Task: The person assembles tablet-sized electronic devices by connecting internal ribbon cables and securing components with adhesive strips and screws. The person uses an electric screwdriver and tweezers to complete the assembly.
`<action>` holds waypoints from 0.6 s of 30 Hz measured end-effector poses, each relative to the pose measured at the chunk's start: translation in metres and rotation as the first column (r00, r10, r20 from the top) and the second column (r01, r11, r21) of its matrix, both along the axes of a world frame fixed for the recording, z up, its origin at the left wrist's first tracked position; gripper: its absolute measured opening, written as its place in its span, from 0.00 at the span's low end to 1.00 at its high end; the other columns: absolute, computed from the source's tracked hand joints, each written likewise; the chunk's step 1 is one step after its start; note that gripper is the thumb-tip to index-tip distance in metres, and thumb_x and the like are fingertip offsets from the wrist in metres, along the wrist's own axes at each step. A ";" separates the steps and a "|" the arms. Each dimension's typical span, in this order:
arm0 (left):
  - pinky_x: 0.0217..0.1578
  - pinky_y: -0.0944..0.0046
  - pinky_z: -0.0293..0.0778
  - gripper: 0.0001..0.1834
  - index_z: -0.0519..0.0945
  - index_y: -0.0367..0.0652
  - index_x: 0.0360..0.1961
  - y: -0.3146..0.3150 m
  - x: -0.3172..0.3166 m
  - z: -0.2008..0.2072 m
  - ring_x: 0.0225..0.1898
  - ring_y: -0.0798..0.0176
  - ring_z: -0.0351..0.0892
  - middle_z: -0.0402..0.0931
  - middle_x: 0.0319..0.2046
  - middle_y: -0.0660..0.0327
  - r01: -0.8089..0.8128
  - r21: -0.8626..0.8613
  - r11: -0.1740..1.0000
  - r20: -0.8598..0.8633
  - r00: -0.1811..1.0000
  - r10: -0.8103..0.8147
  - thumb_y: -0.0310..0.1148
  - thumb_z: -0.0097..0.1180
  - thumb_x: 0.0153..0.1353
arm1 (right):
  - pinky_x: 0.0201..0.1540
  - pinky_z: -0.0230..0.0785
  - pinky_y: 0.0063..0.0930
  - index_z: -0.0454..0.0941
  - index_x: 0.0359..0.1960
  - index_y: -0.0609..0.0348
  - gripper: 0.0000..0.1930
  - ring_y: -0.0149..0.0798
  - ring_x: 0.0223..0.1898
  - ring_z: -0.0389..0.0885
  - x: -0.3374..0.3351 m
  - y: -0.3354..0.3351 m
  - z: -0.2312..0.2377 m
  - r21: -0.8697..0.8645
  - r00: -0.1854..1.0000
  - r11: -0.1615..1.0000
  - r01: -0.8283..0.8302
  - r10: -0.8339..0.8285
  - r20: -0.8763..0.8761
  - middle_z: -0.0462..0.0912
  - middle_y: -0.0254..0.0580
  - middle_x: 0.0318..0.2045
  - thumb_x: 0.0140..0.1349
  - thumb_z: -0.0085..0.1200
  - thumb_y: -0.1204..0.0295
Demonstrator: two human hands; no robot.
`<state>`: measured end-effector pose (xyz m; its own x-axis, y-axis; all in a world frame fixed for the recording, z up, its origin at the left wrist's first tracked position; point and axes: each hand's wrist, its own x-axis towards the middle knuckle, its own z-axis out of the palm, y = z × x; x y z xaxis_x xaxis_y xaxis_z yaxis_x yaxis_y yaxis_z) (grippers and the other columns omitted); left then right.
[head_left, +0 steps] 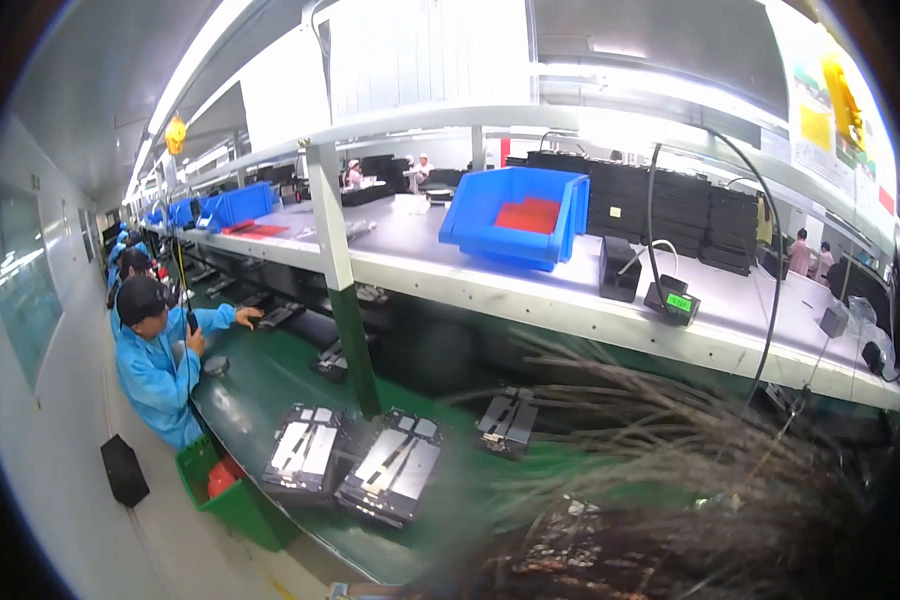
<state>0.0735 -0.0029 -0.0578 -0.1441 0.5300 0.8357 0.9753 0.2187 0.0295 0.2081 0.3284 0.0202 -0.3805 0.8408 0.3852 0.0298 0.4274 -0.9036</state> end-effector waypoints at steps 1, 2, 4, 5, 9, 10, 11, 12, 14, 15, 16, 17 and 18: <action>0.65 0.53 0.66 0.40 0.59 0.38 0.73 -0.007 0.001 0.026 0.68 0.52 0.66 0.63 0.69 0.49 0.031 -0.008 0.999 0.065 0.997 -0.030 0.46 0.60 0.67 | 0.73 0.52 0.39 0.46 0.73 0.74 0.42 0.51 0.73 0.58 0.003 -0.003 0.000 0.045 0.996 0.999 0.023 -0.026 0.085 0.57 0.63 0.71 0.66 0.61 0.73; 0.66 0.53 0.65 0.39 0.60 0.38 0.72 -0.013 0.002 0.062 0.68 0.52 0.65 0.63 0.68 0.49 0.060 -0.016 0.998 0.130 0.990 -0.057 0.45 0.59 0.67 | 0.73 0.52 0.39 0.46 0.73 0.74 0.42 0.51 0.73 0.58 0.004 -0.007 0.004 0.038 0.997 0.999 0.031 -0.033 0.072 0.57 0.63 0.71 0.66 0.61 0.73; 0.67 0.53 0.64 0.37 0.61 0.40 0.71 -0.023 -0.001 0.149 0.69 0.53 0.64 0.63 0.67 0.49 0.120 -0.036 0.992 0.268 0.957 -0.106 0.43 0.59 0.67 | 0.73 0.50 0.39 0.46 0.73 0.73 0.44 0.53 0.73 0.58 0.005 -0.016 0.009 0.141 0.984 0.984 0.113 -0.130 0.122 0.58 0.64 0.71 0.63 0.63 0.73; 0.68 0.53 0.63 0.36 0.61 0.40 0.71 -0.026 -0.008 0.198 0.69 0.54 0.63 0.63 0.66 0.49 0.156 -0.045 0.987 0.339 0.931 -0.132 0.42 0.59 0.67 | 0.75 0.46 0.40 0.46 0.74 0.73 0.47 0.55 0.74 0.55 0.002 -0.011 -0.004 0.157 0.980 0.977 0.146 -0.164 0.109 0.56 0.64 0.72 0.60 0.66 0.72; 0.50 0.50 0.72 0.16 0.74 0.35 0.50 -0.021 -0.095 0.473 0.49 0.44 0.75 0.75 0.46 0.45 0.011 0.182 0.983 0.215 0.975 -0.051 0.32 0.57 0.63 | 0.76 0.41 0.41 0.44 0.74 0.72 0.50 0.56 0.76 0.50 -0.009 -0.033 0.032 0.173 0.995 0.982 0.071 -0.083 0.060 0.52 0.64 0.74 0.58 0.68 0.71; 0.42 0.48 0.73 0.09 0.76 0.35 0.41 -0.005 -0.140 0.518 0.40 0.41 0.76 0.77 0.38 0.44 -0.045 0.297 0.954 0.081 0.997 0.022 0.29 0.55 0.62 | 0.77 0.39 0.41 0.44 0.75 0.72 0.51 0.56 0.76 0.48 -0.016 -0.038 0.047 0.137 0.985 0.987 0.089 -0.108 0.138 0.51 0.63 0.74 0.58 0.68 0.71; 0.45 0.49 0.74 0.11 0.78 0.35 0.43 0.011 -0.191 0.546 0.42 0.42 0.80 0.79 0.40 0.44 -0.049 0.262 0.964 0.112 0.994 0.020 0.27 0.56 0.61 | 0.77 0.39 0.42 0.43 0.75 0.72 0.51 0.57 0.76 0.48 -0.017 -0.028 0.008 0.154 0.992 0.983 0.099 -0.110 0.065 0.50 0.64 0.74 0.58 0.68 0.70; 0.49 0.51 0.76 0.14 0.79 0.35 0.47 0.022 -0.256 0.568 0.47 0.43 0.82 0.80 0.47 0.42 -0.196 0.132 0.972 0.215 0.963 0.165 0.30 0.58 0.62 | 0.77 0.38 0.42 0.43 0.75 0.72 0.52 0.58 0.76 0.47 -0.026 -0.016 -0.021 0.182 0.996 0.979 0.090 -0.088 -0.022 0.50 0.64 0.74 0.57 0.68 0.69; 0.56 0.55 0.74 0.30 0.79 0.39 0.54 0.058 -0.354 0.592 0.55 0.49 0.80 0.80 0.51 0.45 -0.446 -0.166 0.879 0.212 0.855 0.474 0.47 0.70 0.58 | 0.77 0.38 0.43 0.42 0.75 0.71 0.54 0.59 0.77 0.46 -0.027 -0.058 0.016 0.136 0.928 0.976 0.172 -0.207 0.311 0.49 0.65 0.75 0.57 0.69 0.65; 0.58 0.55 0.74 0.34 0.76 0.40 0.59 0.088 -0.390 0.594 0.56 0.49 0.79 0.79 0.54 0.45 -0.419 -0.273 0.866 0.169 0.865 0.472 0.48 0.71 0.56 | 0.77 0.39 0.44 0.41 0.75 0.72 0.56 0.59 0.77 0.45 -0.018 -0.063 0.021 0.103 0.960 0.984 0.146 -0.166 0.223 0.48 0.66 0.75 0.56 0.70 0.63; 0.59 0.55 0.73 0.39 0.73 0.40 0.63 0.112 -0.419 0.590 0.57 0.48 0.78 0.77 0.57 0.44 -0.395 -0.381 0.836 0.117 0.876 0.468 0.49 0.71 0.54 | 0.77 0.38 0.46 0.39 0.76 0.69 0.57 0.58 0.77 0.43 -0.011 -0.070 0.016 0.079 0.965 0.981 0.176 -0.188 0.185 0.47 0.65 0.75 0.56 0.70 0.63; 0.64 0.53 0.68 0.51 0.66 0.43 0.69 0.111 -0.456 0.590 0.64 0.46 0.70 0.70 0.64 0.44 -0.391 -0.471 0.791 0.081 0.873 0.480 0.56 0.73 0.49 | 0.77 0.38 0.47 0.39 0.76 0.68 0.56 0.58 0.78 0.43 -0.015 -0.073 0.012 0.008 0.984 0.989 0.145 -0.145 0.101 0.47 0.65 0.75 0.57 0.70 0.64; 0.68 0.50 0.63 0.62 0.59 0.46 0.74 0.110 -0.491 0.582 0.71 0.44 0.63 0.62 0.70 0.44 -0.368 -0.558 0.743 0.052 0.879 0.474 0.64 0.74 0.43 | 0.77 0.39 0.48 0.38 0.77 0.66 0.56 0.57 0.78 0.43 -0.014 -0.078 0.013 -0.059 0.992 0.990 0.128 -0.127 0.021 0.47 0.64 0.76 0.57 0.69 0.66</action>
